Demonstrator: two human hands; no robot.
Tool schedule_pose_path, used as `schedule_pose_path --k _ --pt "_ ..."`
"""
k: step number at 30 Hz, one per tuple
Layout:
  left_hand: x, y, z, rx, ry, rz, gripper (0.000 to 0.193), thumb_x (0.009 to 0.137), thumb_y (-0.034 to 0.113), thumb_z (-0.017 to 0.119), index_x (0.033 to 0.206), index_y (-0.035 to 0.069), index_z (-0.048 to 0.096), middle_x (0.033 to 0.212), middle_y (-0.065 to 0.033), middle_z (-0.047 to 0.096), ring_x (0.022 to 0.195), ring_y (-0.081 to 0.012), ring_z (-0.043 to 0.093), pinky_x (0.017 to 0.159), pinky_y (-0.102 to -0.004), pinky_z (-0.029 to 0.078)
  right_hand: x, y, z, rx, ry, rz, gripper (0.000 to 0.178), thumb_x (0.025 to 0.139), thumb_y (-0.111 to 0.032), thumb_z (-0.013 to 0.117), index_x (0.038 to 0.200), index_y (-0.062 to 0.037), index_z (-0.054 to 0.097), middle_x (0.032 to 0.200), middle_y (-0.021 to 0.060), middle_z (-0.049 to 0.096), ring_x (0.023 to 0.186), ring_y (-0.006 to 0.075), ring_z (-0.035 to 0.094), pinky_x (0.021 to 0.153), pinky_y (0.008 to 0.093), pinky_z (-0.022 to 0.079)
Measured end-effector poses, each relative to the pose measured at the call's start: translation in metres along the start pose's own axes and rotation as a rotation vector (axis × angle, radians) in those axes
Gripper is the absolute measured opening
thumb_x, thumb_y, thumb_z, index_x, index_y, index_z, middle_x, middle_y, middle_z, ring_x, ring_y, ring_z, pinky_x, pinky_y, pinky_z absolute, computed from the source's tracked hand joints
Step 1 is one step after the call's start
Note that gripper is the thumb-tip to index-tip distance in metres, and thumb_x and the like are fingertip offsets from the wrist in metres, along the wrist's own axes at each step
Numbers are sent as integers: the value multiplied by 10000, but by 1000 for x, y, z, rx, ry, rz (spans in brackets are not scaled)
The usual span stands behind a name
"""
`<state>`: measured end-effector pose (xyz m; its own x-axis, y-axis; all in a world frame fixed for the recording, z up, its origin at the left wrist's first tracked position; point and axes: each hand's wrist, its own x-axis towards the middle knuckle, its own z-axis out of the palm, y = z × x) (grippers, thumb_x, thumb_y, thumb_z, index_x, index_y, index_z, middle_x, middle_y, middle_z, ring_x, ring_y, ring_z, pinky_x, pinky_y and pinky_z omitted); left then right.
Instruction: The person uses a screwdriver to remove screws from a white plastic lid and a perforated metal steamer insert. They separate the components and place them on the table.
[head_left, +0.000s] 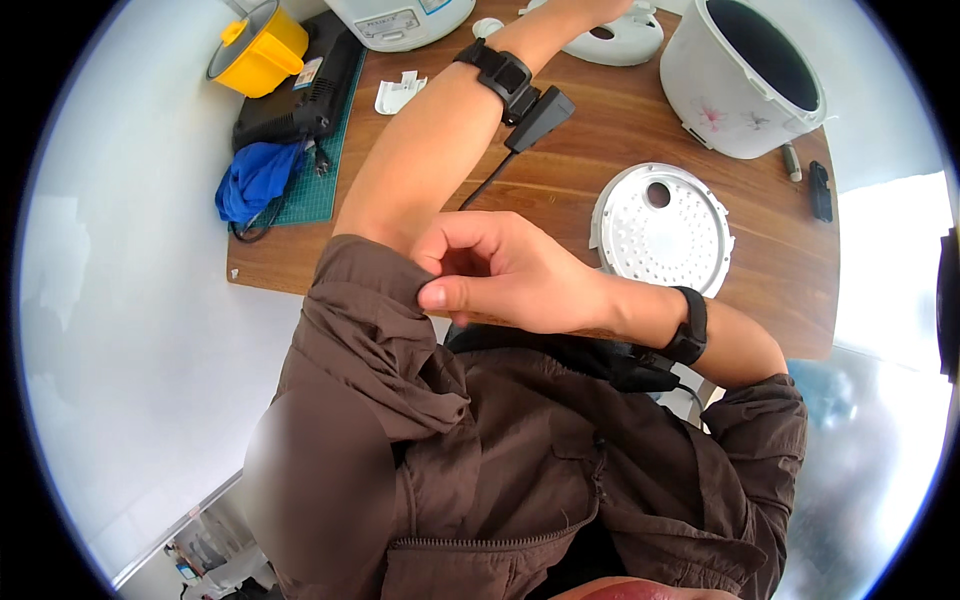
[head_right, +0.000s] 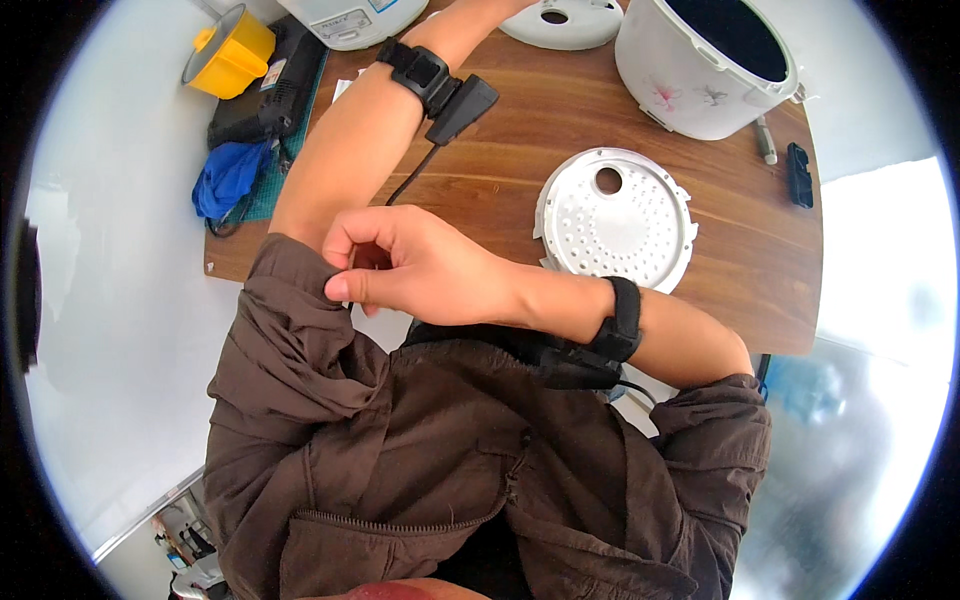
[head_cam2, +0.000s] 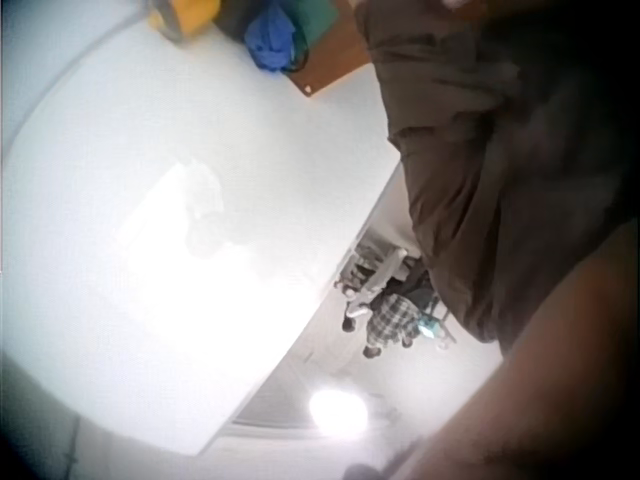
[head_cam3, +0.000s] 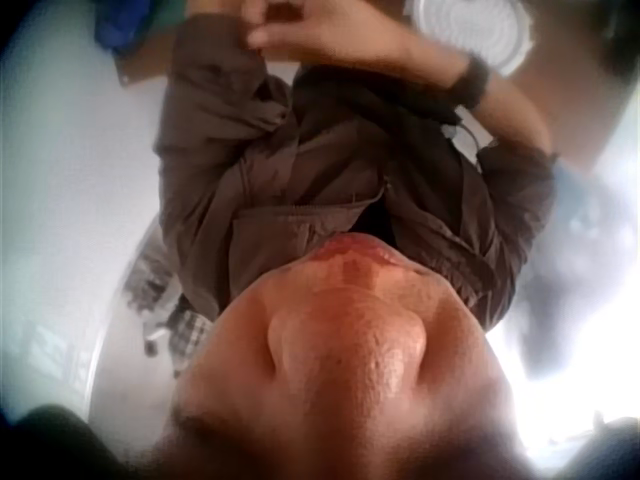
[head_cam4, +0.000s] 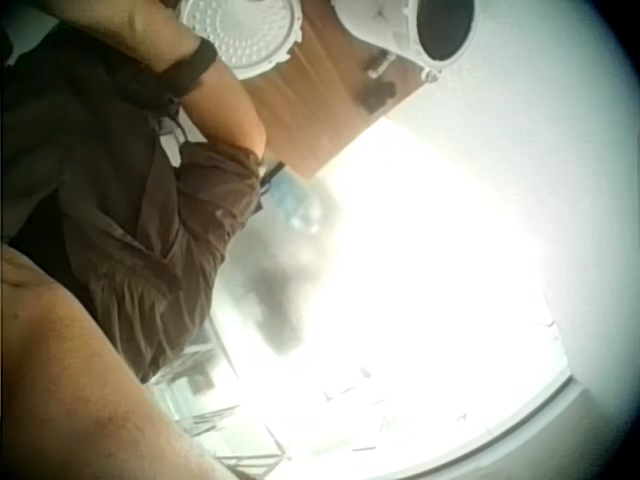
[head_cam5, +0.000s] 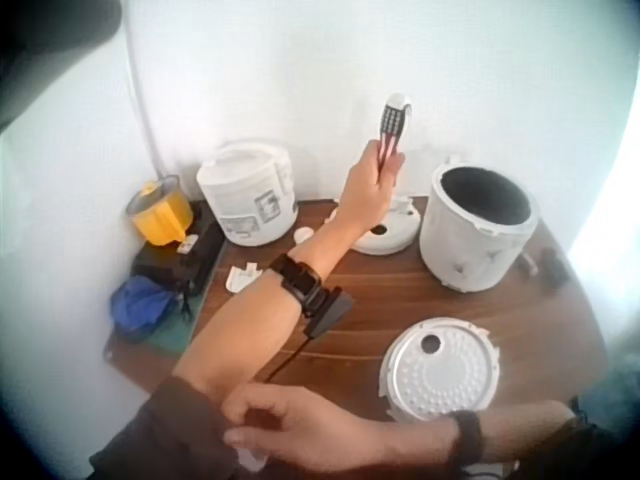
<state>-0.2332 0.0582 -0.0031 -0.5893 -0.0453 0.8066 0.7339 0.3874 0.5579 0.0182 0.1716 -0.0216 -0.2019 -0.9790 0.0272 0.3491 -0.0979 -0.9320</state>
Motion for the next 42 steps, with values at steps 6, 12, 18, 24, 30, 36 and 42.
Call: schedule_pose_path --k 6,12,18,24,30,36,42 --pt "1 4 -3 -155 8 -72 321 1081 319 526 972 17 521 718 -76 586 617 -196 559 599 -359 456 -17 5 -1 203 -127 -72 142 1046 -135 622 1019 -58 507 957 -33 513 829 39 425 724 217 390" --pt "2 9 5 -135 13 -78 294 1082 305 527 967 35 527 723 -55 568 621 -163 542 602 -335 458 3 -7 -20 12 249 17 142 1034 -151 634 987 -37 563 891 -41 549 795 46 449 689 234 412" --pt "-10 9 -3 -188 35 -183 280 1093 297 513 961 51 532 716 -22 539 617 -127 522 588 -306 452 2 12 -15 171 9 199 125 1041 -179 633 1028 -97 539 848 -70 506 750 10 445 607 218 373" --pt "-53 44 -19 -147 -101 -236 297 1086 322 545 967 50 527 749 -19 548 631 -121 508 601 -288 446 -27 -19 -22 -398 213 -31 399 953 -71 663 1328 0 546 1181 100 687 898 119 672 803 281 566" --pt "-115 104 -65 163 -343 -325 189 1030 246 634 1113 82 591 854 -60 644 802 -193 640 747 -343 503 -98 -57 -76 -554 764 -296 486 889 -240 840 1225 -23 565 923 3 613 783 42 562 686 198 462" --pt "-151 137 -52 281 -498 -7 333 870 241 776 1113 90 606 870 -88 622 813 -288 631 718 -404 499 -122 -43 -94 -830 748 -322 824 733 -490 918 1311 -3 590 1058 53 681 857 101 631 758 243 499" --pt "-166 135 -47 381 -442 90 442 826 273 819 1168 74 622 1011 -99 636 864 -318 637 773 -397 525 -130 -31 -107 -790 826 -342 524 923 -405 772 1209 18 652 967 71 718 780 112 652 702 246 523"
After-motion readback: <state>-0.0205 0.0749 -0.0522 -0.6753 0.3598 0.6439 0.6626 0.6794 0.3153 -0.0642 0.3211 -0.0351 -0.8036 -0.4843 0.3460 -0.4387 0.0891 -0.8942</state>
